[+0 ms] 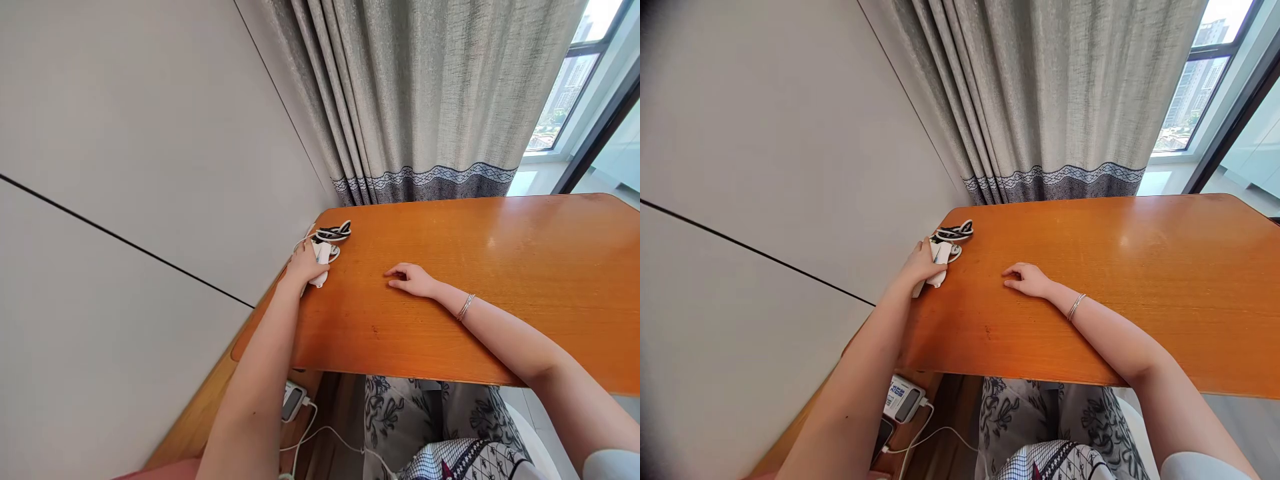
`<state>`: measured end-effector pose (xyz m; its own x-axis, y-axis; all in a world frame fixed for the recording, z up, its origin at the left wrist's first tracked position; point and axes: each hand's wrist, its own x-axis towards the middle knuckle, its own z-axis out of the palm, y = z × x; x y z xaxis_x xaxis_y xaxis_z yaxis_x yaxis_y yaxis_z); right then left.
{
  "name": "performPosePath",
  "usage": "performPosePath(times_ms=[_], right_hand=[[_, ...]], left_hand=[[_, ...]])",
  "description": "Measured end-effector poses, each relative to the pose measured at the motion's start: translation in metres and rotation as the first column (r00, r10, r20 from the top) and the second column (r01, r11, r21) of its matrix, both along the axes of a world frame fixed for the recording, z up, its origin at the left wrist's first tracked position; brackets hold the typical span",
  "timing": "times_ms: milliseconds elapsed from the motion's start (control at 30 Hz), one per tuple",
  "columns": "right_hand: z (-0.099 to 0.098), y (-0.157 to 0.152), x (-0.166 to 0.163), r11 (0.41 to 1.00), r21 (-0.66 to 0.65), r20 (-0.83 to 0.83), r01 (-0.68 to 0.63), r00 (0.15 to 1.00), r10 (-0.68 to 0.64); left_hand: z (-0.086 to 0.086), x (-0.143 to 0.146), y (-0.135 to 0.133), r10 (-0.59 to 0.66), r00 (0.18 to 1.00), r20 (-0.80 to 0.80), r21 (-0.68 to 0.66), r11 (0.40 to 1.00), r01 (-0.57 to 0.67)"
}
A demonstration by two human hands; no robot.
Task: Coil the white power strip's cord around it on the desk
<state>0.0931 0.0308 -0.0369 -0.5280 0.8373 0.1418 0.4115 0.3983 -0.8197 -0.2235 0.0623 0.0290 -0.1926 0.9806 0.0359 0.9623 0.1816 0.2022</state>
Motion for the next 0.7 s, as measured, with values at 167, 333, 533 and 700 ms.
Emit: performPosePath(times_ms=[167, 333, 533, 700], right_hand=[[-0.001, 0.001, 0.0, 1.0, -0.004, -0.012, 0.004, 1.0, -0.004], [-0.002, 0.001, -0.001, 1.0, -0.017, -0.05, 0.015, 0.999, -0.016], [-0.007, 0.007, 0.001, 0.988, -0.014, -0.109, 0.154, 0.982, -0.155], [-0.011, 0.014, 0.007, 0.931, 0.018, -0.109, 0.365, 0.926, -0.361]], left_hand=[[-0.003, 0.029, -0.014, 0.078, 0.993, -0.088, 0.059, 0.996, -0.073], [-0.004, 0.092, -0.027, -0.155, 0.986, -0.068, 0.14, 0.977, 0.163], [-0.015, 0.167, -0.024, -0.48, 0.868, 0.126, 0.165, 0.873, 0.459], [-0.045, 0.193, -0.016, -0.504, 0.804, 0.316, 0.235, 0.862, 0.449]])
